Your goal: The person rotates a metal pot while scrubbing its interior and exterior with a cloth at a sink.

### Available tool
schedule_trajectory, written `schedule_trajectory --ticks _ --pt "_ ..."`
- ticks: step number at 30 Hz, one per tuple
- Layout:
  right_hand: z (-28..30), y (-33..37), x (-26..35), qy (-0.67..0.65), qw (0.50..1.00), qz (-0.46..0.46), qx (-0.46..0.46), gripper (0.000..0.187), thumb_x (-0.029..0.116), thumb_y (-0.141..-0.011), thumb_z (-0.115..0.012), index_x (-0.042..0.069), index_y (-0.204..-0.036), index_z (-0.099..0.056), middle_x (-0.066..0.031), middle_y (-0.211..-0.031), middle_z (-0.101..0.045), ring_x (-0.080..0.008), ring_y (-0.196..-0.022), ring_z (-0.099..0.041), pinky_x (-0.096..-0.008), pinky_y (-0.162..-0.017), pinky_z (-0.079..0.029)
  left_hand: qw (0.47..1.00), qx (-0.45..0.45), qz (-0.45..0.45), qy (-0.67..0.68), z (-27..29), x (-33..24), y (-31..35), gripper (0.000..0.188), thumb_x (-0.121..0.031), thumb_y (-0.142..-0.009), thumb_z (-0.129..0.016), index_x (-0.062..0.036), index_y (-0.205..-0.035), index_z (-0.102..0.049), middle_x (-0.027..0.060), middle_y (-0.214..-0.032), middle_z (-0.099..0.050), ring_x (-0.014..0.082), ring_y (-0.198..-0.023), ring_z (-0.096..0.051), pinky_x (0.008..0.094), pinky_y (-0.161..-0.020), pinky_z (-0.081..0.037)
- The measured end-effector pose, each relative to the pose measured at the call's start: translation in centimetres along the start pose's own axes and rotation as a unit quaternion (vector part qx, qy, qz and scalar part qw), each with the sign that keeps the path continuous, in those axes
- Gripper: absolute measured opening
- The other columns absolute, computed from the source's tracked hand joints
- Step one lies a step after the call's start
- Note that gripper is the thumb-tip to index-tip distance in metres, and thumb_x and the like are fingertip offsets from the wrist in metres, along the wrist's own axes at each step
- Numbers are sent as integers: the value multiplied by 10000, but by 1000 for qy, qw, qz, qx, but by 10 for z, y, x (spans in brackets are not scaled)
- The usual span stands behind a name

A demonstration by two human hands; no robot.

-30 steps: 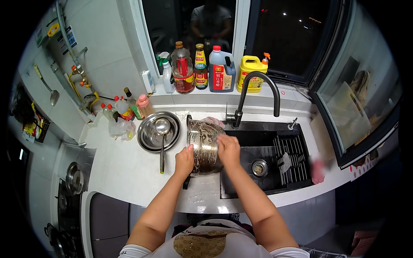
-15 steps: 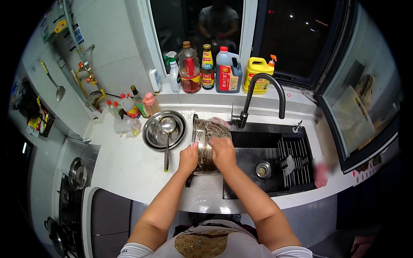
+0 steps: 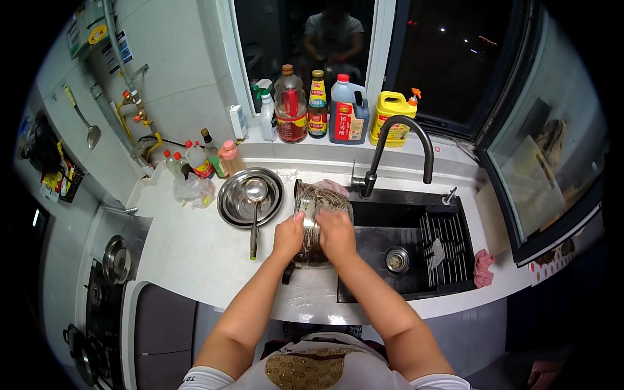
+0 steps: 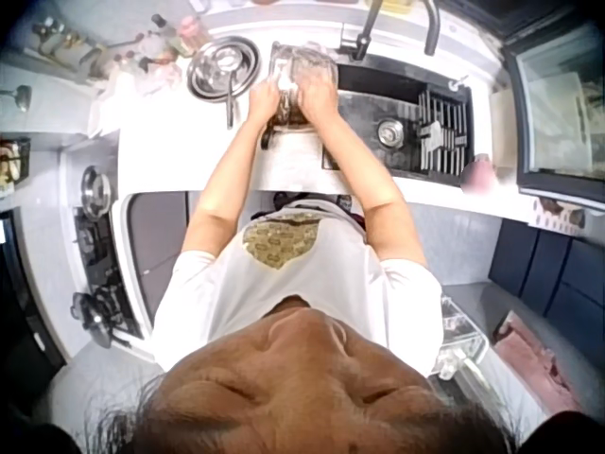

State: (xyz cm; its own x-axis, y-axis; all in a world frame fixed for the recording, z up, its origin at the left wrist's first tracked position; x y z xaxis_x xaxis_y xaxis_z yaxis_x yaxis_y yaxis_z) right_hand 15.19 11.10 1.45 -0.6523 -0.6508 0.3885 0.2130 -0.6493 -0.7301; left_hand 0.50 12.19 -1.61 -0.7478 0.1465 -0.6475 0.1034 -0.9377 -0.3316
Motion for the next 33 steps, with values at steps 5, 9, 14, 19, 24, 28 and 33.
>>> schedule_trajectory --ticks 5,9,14,19,24,28,33 --pt "-2 64 29 19 995 85 41 271 -23 -699 -617 41 -953 -686 -119 -1059 -670 -327 -954 -589 -396 -800 -513 1000 11 17 -23 -2 4 -29 577 -356 -996 -329 73 -762 -636 314 -772 -616 490 -762 -593 543 -724 -457" --pt "-4 18 12 -6 999 34 30 277 -32 -681 -618 38 -941 -686 -112 -1054 -669 -335 -951 -584 -393 -796 -517 999 15 39 -11 -7 7 -42 582 -368 -991 -334 78 -779 -641 319 -794 -616 490 -785 -593 539 -741 -458" --pt "-13 -13 -7 5 1000 -6 19 284 -41 -679 -614 28 -947 -680 -112 -1042 -667 -344 -931 -587 -393 -797 -519 998 37 54 4 -5 -3 -51 568 -376 -984 -342 74 -814 -644 318 -821 -618 490 -812 -590 538 -761 -452" --pt "-7 46 25 20 995 99 17 259 6 -690 -634 6 -947 -669 -122 -1056 -661 -333 -927 -593 -392 -773 -527 997 49 60 -3 -9 12 -56 568 -392 -977 -351 80 -858 -644 315 -841 -621 488 -828 -589 532 -775 -451" --pt "-7 15 9 0 999 38 38 286 -23 -676 -645 20 -956 -685 -103 -1055 -673 -303 -909 -594 -366 -785 -523 983 76 147 86 0 10 -61 577 -470 -929 -484 86 -1041 -592 294 -957 -643 423 -916 -625 460 -814 -472" --pt "1 6 -10 -13 1000 -14 14 262 -41 -687 -648 36 -933 -700 -98 -1050 -681 -300 -888 -598 -373 -795 -521 948 149 55 275 27 -15 -12 727 -267 -732 -796 36 -1274 -419 205 -1053 -651 271 -980 -636 359 -852 -482" --pt "-6 19 0 -40 998 32 21 282 -34 -688 -618 13 -960 -679 -115 -1076 -658 -301 -942 -582 -368 -835 -510 975 104 123 154 23 -6 25 626 -40 -655 -666 -22 -1250 -473 195 -1037 -660 310 -984 -640 349 -879 -479"
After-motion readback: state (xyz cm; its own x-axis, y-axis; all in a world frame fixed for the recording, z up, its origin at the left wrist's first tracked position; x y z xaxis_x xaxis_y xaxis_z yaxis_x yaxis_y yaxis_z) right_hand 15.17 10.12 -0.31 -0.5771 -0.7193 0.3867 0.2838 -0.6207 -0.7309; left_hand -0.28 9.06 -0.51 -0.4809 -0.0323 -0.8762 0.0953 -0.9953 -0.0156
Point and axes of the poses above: each hand's wrist, its own y-axis away from the middle knuckle, its own z-axis out of the back of the hand, x = y × z, the point moved 4 cm from there along -y, towards the middle knuckle
